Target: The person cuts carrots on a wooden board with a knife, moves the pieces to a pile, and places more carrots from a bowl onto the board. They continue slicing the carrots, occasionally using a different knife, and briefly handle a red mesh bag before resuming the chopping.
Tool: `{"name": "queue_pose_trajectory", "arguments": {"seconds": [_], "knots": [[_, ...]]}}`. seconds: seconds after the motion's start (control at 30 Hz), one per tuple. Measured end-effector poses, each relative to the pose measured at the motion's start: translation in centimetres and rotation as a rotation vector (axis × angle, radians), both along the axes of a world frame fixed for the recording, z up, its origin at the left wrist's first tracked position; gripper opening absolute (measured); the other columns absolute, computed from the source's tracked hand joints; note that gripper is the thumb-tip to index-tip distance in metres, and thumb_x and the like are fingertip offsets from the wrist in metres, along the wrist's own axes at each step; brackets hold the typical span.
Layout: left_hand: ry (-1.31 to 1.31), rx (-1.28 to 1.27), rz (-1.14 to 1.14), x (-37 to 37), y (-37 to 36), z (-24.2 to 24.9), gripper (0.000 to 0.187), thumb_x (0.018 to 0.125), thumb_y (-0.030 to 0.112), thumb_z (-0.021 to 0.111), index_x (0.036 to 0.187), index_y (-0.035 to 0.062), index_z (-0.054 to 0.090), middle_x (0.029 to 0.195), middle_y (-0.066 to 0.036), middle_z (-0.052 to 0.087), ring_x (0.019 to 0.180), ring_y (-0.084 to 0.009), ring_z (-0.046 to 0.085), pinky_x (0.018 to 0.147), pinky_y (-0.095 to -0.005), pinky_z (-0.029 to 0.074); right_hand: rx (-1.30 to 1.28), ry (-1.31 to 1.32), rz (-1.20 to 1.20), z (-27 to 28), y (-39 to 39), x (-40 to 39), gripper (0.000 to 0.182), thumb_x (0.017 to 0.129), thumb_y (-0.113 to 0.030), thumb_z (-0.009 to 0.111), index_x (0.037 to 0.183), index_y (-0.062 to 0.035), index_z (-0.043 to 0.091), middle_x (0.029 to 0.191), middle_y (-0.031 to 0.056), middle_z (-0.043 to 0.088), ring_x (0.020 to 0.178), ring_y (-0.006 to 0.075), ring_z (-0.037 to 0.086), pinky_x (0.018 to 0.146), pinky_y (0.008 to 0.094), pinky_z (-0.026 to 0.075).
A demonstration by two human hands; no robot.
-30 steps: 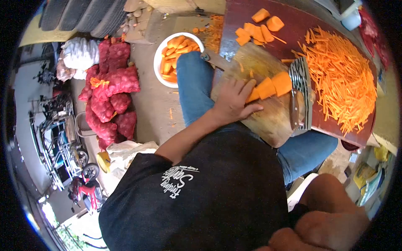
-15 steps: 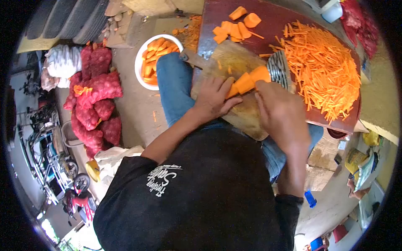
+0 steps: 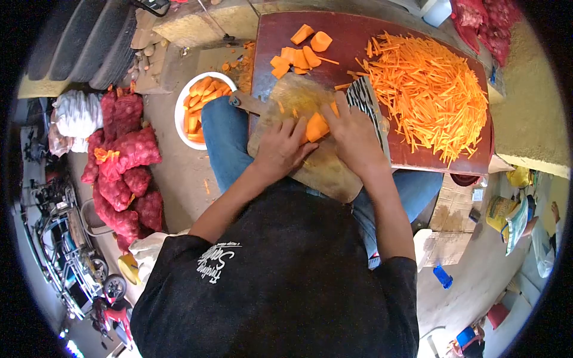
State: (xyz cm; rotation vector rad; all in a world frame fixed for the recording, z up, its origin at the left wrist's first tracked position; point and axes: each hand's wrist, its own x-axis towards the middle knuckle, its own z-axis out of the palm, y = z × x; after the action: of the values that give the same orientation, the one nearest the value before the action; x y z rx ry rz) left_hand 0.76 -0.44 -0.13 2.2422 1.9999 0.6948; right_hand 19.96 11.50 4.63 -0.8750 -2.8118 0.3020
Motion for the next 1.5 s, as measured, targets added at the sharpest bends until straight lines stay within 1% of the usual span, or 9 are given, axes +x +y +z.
{"name": "queue_pose_trajectory", "arguments": {"seconds": [0.2,0.4,0.43,0.57,0.77,0.97,1.07,1.17,1.5], "knots": [[-0.055,-0.002,-0.004,-0.3,0.5,0.1,0.059,0.093,0.035,0.082,0.136,-0.0004,0.064,0.107,-0.016,0.062,0.091,-0.0347,0.068,0.075,-0.044,0.057,-0.016,-0.047,0.082,1.1,1.8,-0.5,0.054,0.079,0.001,0.077,0.13,-0.0022,0.06,0.126,0.025,0.062,0.096,0.0407,0.072,0.081,0.0486,0.059],[-0.116,0.059,0.016,-0.6,0.6,0.2,0.055,0.091,0.034,0.082,0.131,0.0002,0.066,0.104,-0.015,0.061,0.091,-0.0344,0.067,0.074,-0.0441,0.056,-0.094,0.084,-0.007,0.7,5.7,-1.7,0.053,0.083,-0.008,0.084,0.13,0.0005,0.06,0.127,0.0235,0.065,0.109,0.0492,0.068,0.094,0.0547,0.055],[-0.111,0.056,0.019,-0.6,0.6,0.3,0.054,0.091,0.035,0.082,0.129,0.0001,0.066,0.103,-0.014,0.061,0.091,-0.0335,0.066,0.074,-0.0438,0.056,-0.172,0.129,-0.046,-0.2,6.8,-2.0,0.059,0.088,-0.019,0.084,0.139,-0.0022,0.059,0.13,0.0227,0.067,0.123,0.044,0.064,0.106,0.0544,0.048],[-0.135,0.1,0.017,-0.8,0.5,0.0,0.055,0.09,0.035,0.084,0.13,0.0015,0.067,0.102,-0.015,0.06,0.088,-0.0347,0.067,0.073,-0.0451,0.055,-0.337,0.332,-0.193,-2.3,9.2,-3.7,0.067,0.093,-0.026,0.082,0.154,-0.0116,0.057,0.142,0.0211,0.069,0.131,0.0435,0.062,0.111,0.0561,0.041],[-0.138,0.096,0.012,-0.9,0.4,-0.5,0.055,0.089,0.034,0.084,0.13,0.0012,0.068,0.101,-0.015,0.06,0.09,-0.0334,0.065,0.073,-0.0452,0.054,-0.294,0.162,-0.243,-2.2,9.7,-5.2,0.063,0.094,-0.021,0.082,0.151,-0.0075,0.06,0.149,0.0155,0.067,0.14,0.039,0.06,0.116,0.0541,0.04],[-0.173,0.087,0.022,-0.8,0.6,-0.1,0.055,0.088,0.033,0.085,0.129,0.0011,0.068,0.101,-0.016,0.06,0.089,-0.0357,0.066,0.075,-0.0461,0.055,-0.085,0.24,-0.142,-0.7,6.8,-3.9,0.059,0.094,-0.016,0.08,0.149,-0.0057,0.061,0.15,0.0233,0.064,0.142,0.0422,0.057,0.115,0.0535,0.044],[-0.162,0.091,0.026,-0.8,0.3,-0.2,0.053,0.088,0.031,0.085,0.127,0.0005,0.068,0.102,-0.016,0.06,0.089,-0.0362,0.066,0.075,-0.0467,0.055,-0.391,0.286,0.165,1.8,3.3,-1.7,0.06,0.091,-0.01,0.078,0.148,-0.0073,0.062,0.15,0.0251,0.061,0.133,0.0447,0.06,0.112,0.0504,0.049],[-0.169,0.09,-0.001,-0.9,0.4,-0.3,0.051,0.086,0.028,0.086,0.124,-0.0004,0.068,0.102,-0.016,0.06,0.089,-0.0371,0.065,0.075,-0.0476,0.054,-0.191,-0.026,0.175,2.1,-0.2,-1.3,0.062,0.087,-0.006,0.077,0.147,-0.0082,0.062,0.148,0.0223,0.059,0.122,0.0439,0.063,0.106,0.0486,0.052],[-0.218,0.093,-0.028,-1.4,-0.5,-0.3,0.047,0.086,0.024,0.085,0.12,-0.0034,0.069,0.101,-0.017,0.061,0.093,-0.037,0.064,0.077,-0.0469,0.053,-0.267,0.147,0.117,0.4,2.6,-1.9,0.056,0.087,-0.009,0.081,0.14,-0.003,0.062,0.142,0.0213,0.06,0.126,0.0426,0.059,0.111,0.0502,0.046]]}}
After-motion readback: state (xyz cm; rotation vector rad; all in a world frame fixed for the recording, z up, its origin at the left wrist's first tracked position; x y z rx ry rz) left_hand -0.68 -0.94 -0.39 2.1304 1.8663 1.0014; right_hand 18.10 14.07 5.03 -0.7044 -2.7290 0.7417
